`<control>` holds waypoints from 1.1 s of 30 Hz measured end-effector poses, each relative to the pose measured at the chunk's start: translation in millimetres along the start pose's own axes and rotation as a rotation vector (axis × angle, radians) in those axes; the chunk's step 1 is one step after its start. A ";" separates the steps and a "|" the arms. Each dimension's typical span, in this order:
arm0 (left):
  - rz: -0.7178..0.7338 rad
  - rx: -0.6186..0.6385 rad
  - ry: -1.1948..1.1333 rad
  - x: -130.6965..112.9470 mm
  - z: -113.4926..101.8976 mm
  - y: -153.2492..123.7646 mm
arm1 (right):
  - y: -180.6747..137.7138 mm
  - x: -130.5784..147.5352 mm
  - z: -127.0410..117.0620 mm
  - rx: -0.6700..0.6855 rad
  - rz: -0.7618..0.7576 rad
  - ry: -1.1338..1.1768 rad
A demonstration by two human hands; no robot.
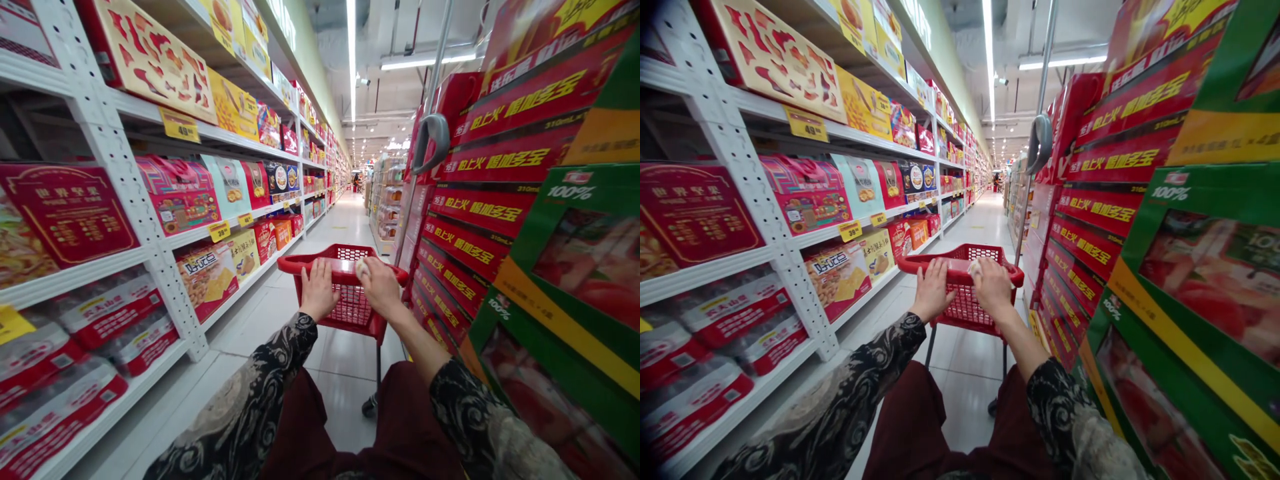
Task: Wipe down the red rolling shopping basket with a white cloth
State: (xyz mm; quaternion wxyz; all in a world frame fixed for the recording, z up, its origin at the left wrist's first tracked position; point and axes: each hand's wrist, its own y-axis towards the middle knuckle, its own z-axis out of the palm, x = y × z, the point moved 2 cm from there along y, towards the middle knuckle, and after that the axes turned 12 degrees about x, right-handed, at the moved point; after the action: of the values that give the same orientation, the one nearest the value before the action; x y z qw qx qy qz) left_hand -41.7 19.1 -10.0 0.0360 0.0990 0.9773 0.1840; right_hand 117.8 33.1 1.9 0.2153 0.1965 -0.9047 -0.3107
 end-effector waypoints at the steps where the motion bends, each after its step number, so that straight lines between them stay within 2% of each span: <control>1: 0.011 0.006 0.002 -2.4 -0.9 -0.6 | -0.4 10.3 6.7 0.009 -0.051 -0.020; 3: 0.043 0.017 0.011 -4.8 -3.4 -1.9 | -1.0 22.8 16.3 0.018 -0.118 -0.055; 5: 0.038 0.023 0.010 -1.7 -5.7 -2.6 | -1.5 17.7 16.9 0.018 -0.136 -0.070; 7: -0.001 0.021 -0.003 5.0 -6.8 -2.8 | -2.2 -4.8 7.8 0.001 -0.103 -0.070; 10: -0.011 0.023 -0.013 12.1 -5.4 -2.2 | -2.4 -46.8 -12.9 -0.059 0.045 -0.092; 12: 0.002 0.025 -0.013 12.1 -3.8 -1.7 | -0.7 -59.3 -19.2 -0.066 0.117 -0.109; 14: 0.004 0.028 -0.017 9.8 -3.0 -1.6 | 2.9 -51.3 -14.2 -0.027 0.117 -0.114; 19: 0.042 0.061 0.012 6.4 -5.3 -3.0 | 14.6 10.1 14.9 0.097 -0.008 -0.097; 21: 0.048 0.075 0.029 7.8 -6.3 -3.6 | 17.5 21.2 17.3 0.155 -0.080 -0.091; 24: 0.044 0.078 0.020 9.1 -6.4 -4.3 | 19.1 8.6 7.7 0.164 -0.064 -0.047; 28: 0.042 0.064 -0.019 6.2 -5.1 -5.6 | 19.9 -18.4 -6.3 0.054 0.140 0.017; 30: 0.042 0.064 -0.025 4.7 -5.1 -6.5 | 20.9 -14.6 -3.9 0.039 0.162 0.045; 33: 0.053 0.076 -0.025 4.1 -7.8 -7.3 | 23.1 11.0 7.9 0.072 0.068 0.075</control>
State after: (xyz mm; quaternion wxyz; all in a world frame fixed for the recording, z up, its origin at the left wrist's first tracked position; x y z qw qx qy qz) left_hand -47.9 10.5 -5.5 0.0395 0.1286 0.9801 0.1461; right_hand 99.5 48.4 14.2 0.2524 0.1847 -0.9127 -0.2629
